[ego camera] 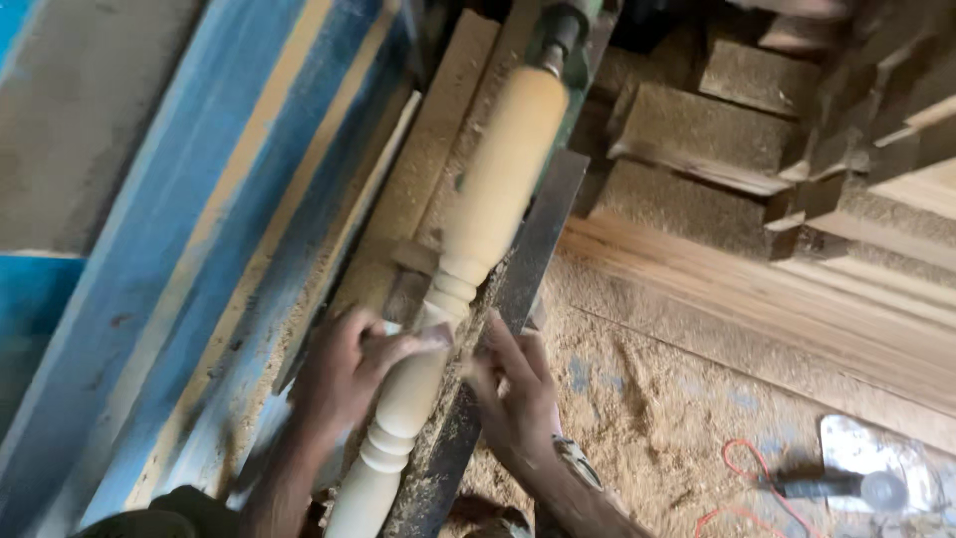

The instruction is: The person uses a lathe to shape a wooden furniture leg, holding a chisel against the rotating wood to carve details and then using sandpaper to smooth the surface.

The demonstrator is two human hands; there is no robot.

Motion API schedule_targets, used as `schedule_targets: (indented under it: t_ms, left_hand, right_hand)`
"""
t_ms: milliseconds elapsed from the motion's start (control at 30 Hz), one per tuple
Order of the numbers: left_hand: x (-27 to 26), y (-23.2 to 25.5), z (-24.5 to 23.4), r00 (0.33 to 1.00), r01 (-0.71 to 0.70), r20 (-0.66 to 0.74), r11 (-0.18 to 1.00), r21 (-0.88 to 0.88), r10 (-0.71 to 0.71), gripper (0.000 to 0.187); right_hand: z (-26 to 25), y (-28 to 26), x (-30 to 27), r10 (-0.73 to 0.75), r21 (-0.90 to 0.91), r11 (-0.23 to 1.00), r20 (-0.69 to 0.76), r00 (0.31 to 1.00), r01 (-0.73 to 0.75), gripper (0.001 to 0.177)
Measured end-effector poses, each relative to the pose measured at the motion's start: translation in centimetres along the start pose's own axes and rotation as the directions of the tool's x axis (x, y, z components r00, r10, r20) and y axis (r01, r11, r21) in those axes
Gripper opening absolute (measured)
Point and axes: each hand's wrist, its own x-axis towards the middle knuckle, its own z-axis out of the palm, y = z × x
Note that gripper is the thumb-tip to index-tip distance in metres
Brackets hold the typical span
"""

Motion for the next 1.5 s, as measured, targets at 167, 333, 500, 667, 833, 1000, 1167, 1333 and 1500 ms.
schedule_targets:
  t_ms: [167, 333, 500, 667, 833, 1000, 1167, 1333, 1500]
  left_hand:
    - [-12.7, 1.2, 6.7, 0.976, 0.084, -0.13, 0.854, -0.513, -0.174, 0.038]
    - [-14.8, 2.8, 9.1, 0.928, 0.199, -0.022, 0.543, -0.816, -0.372, 0.026]
    - [-12.9, 4.8, 4.7, 0.945, 0.272, 0.099, 0.583, -0.766, -0.311, 0.031]
    - [-12.3, 3.6, 7.1, 0.969, 0.229, 0.207, 0.172, -0.958, -0.134, 0.043]
    - [-12.5, 0.8, 14.1, 0.94, 0.178, 0.182, -0.039, -0.983, -0.29, 0.049]
    - [-10.2, 2.4, 18.4, 0.887, 0.116, 0.224, -0.274, -0.955, -0.404, 0.055]
    - [-9.1, 6.5, 15.3, 0.871, 0.162, 0.131, 0.026, -0.986, -0.474, 0.057]
    - [-8.0, 8.8, 12.5, 0.887, 0.004, 0.181, -0.385, -0.923, -0.425, 0.054]
    - [-7.2, 9.0, 11.6, 0.898, -0.08, 0.093, -0.369, -0.926, -0.429, 0.057]
  right_hand:
    - [-5.6, -5.7, -4.7, -0.21, 0.602, 0.795, 0.395, 0.894, -0.079, 0.043]
    - [-7.6, -4.2, -2.1, 0.351, 0.259, 0.588, 0.772, 0.531, -0.766, 0.048]
    - [-9.3, -2.5, -1.6, 0.182, 0.191, 0.733, 0.87, 0.458, -0.653, 0.039]
    - [-10.0, -4.3, -1.2, 0.24, 0.229, 0.436, 0.902, 0.358, -0.87, 0.038]
    - [-8.0, -1.9, 0.2, 0.342, 0.152, 0.552, 0.856, 0.388, -0.82, 0.03]
    - [-4.0, -0.6, 4.4, 0.478, 0.02, 0.588, 0.798, 0.367, -0.809, 0.03]
    - [-2.2, -0.2, 5.9, 0.408, 0.147, 0.49, 0.833, 0.374, -0.86, 0.022]
    - [-2.6, 0.1, 6.6, 0.511, 0.035, 0.538, 0.781, 0.359, -0.842, 0.034]
    - [-2.7, -0.2, 6.9, 0.463, 0.183, 0.356, 0.817, 0.343, -0.916, 0.032]
